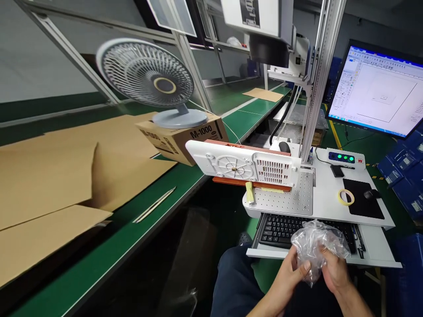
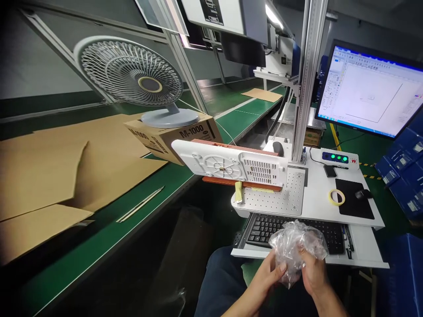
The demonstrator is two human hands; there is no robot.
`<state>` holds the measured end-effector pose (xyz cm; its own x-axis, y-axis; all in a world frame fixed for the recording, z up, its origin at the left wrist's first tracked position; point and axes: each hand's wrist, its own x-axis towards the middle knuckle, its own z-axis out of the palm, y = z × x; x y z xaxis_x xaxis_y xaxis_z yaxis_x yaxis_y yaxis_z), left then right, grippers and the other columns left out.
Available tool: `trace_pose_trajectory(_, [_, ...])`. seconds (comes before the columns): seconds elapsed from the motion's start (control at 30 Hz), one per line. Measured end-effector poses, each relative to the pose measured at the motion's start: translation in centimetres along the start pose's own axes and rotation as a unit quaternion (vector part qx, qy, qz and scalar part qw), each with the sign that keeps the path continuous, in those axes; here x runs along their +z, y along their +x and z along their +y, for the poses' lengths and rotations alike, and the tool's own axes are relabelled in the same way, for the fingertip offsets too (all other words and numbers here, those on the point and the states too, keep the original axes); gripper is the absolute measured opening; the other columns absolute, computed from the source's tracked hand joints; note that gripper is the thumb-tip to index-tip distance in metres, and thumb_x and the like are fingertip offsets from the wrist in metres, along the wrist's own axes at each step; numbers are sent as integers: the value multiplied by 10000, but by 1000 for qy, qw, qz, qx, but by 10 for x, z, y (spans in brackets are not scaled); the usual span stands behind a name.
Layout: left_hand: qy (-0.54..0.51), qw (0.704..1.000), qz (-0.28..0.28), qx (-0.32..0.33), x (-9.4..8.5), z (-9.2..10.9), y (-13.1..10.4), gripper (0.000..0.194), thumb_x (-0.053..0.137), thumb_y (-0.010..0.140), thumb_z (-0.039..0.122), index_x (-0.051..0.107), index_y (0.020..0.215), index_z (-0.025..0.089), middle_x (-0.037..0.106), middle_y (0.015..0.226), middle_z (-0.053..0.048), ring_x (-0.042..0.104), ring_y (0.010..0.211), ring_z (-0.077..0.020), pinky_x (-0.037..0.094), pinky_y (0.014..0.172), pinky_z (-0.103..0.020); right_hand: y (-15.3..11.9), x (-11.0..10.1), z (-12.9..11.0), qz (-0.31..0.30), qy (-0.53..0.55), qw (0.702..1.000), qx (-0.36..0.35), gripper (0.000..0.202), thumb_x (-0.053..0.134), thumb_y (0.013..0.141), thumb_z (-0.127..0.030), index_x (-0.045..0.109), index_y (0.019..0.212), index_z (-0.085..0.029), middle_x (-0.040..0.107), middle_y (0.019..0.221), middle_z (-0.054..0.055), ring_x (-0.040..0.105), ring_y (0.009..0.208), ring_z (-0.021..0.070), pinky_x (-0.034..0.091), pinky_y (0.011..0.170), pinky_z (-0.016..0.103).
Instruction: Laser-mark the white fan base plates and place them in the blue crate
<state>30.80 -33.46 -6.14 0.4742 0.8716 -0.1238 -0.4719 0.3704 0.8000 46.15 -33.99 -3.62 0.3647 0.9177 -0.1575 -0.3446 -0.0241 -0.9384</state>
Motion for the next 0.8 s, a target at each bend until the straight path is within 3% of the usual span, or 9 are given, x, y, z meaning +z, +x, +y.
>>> trace_pose_trajectory(0.13, [43,992,101,67,7,19,3,547,886,851,485,739,1286,187,756,1313,-137,699,1228,-311,526,1117,-416,-3,7,5,-1,29,999,45,595,1004,677,-544,799,1134,-223,784,1115,105,716,1156,376,555,1109,567])
trace_pose_trajectory(0.27, [106,980,137,96,-1,32,1,425,862,860,472,776,1130,156,793,1084,-113,705,989,-250,556,914,-330,3,0,4,-35,-2,998,45,584,1005,679,-571,797,1096,-219,775,1182,114,693,1180,380,499,1157,581])
trace_pose_trajectory(0.43, [113,977,141,115,-8,27,-2,292,820,863,403,760,1011,159,746,927,-68,622,819,-192,506,763,-277,7,-2,10,-25,-28,998,41,720,1007,653,-585,761,1227,-225,766,1219,112,674,1208,395,482,1144,571])
trace_pose_trajectory(0.6, [162,963,130,169,-10,26,-6,199,742,915,367,762,967,176,702,928,-55,610,846,-192,482,774,-269,9,-3,17,-14,-30,999,25,794,1053,581,-560,738,1244,-256,730,1322,118,639,1269,417,478,1138,579])
trace_pose_trajectory(0.7, [150,975,101,132,-14,26,-2,212,735,907,377,747,974,176,700,924,-54,595,852,-199,476,778,-276,5,-3,15,-62,27,997,35,831,1052,621,-523,696,1345,-325,695,1406,92,605,1344,399,483,1145,558])
trace_pose_trajectory(0.8, [127,983,80,105,-20,22,4,250,747,906,413,724,968,173,702,943,-56,597,895,-216,484,828,-299,2,1,14,-132,35,988,65,748,1045,651,-516,720,1287,-295,734,1306,102,653,1260,395,510,1101,547])
